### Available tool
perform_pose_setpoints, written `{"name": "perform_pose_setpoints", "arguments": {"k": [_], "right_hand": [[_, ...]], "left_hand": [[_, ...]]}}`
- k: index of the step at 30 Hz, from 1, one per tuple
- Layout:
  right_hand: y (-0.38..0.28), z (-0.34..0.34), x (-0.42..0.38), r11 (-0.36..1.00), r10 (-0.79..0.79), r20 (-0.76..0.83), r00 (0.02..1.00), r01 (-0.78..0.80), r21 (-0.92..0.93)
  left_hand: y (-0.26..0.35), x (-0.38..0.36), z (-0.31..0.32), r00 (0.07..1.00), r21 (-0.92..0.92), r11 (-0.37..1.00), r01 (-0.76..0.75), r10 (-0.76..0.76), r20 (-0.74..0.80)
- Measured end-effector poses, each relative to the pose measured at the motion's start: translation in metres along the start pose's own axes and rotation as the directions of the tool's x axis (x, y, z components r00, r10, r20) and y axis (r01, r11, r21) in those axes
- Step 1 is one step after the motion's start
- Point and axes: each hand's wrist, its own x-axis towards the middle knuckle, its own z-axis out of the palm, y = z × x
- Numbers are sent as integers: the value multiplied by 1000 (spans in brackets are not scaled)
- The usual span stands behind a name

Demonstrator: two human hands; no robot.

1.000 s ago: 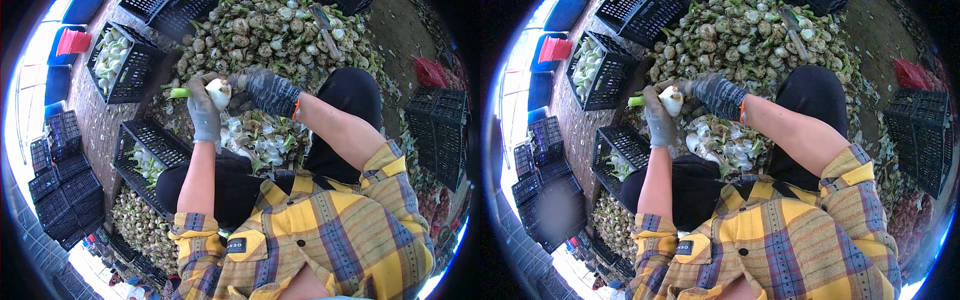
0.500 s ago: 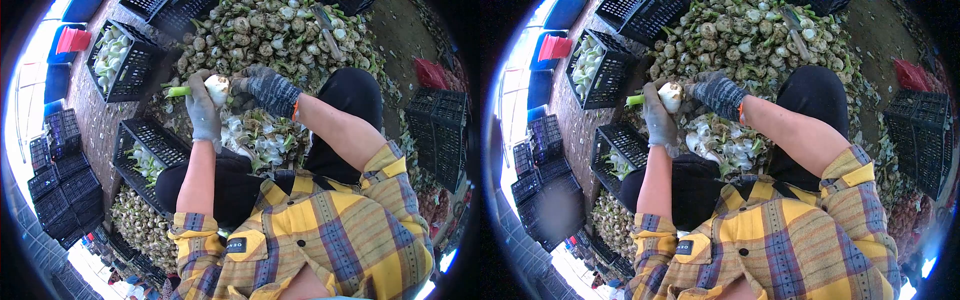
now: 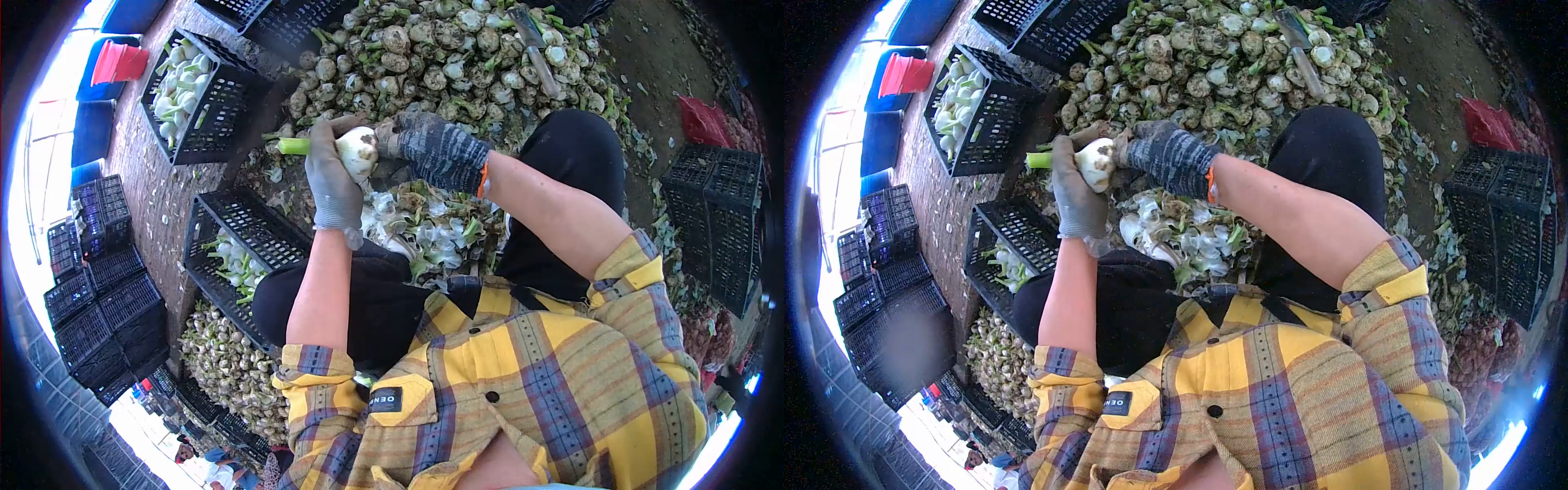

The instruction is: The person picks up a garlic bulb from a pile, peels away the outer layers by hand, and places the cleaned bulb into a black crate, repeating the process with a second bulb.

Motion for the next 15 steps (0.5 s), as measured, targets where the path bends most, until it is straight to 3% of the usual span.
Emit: {"name": "perform_pose_setpoints", "arguments": {"k": [2,4,8,10,12,14,15], "right_hand": [[-3,1,-2,1000,2,-6,1000,-2,-25],[-13,1,-7,999,32,29,999,-32,6],[-45,5,-16,950,265,-98,959,-277,-142],[-38,8,-17,968,252,-23,967,-251,23],[-27,7,-14,957,217,102,971,-232,176],[-20,10,-13,965,152,124,981,-174,195],[-18,11,-12,968,119,135,984,-145,204]], "left_hand": [[-3,1,-1,996,-178,980,92,-92,7],[-6,2,-4,994,-216,970,112,-112,10],[-10,7,-9,967,-415,876,245,-254,36],[-1,5,-9,955,-446,846,292,-285,84],[5,1,-3,984,-375,910,179,-166,66],[3,1,-1,997,-239,970,53,-39,66],[3,0,-1,994,-301,948,103,-86,71]]}}
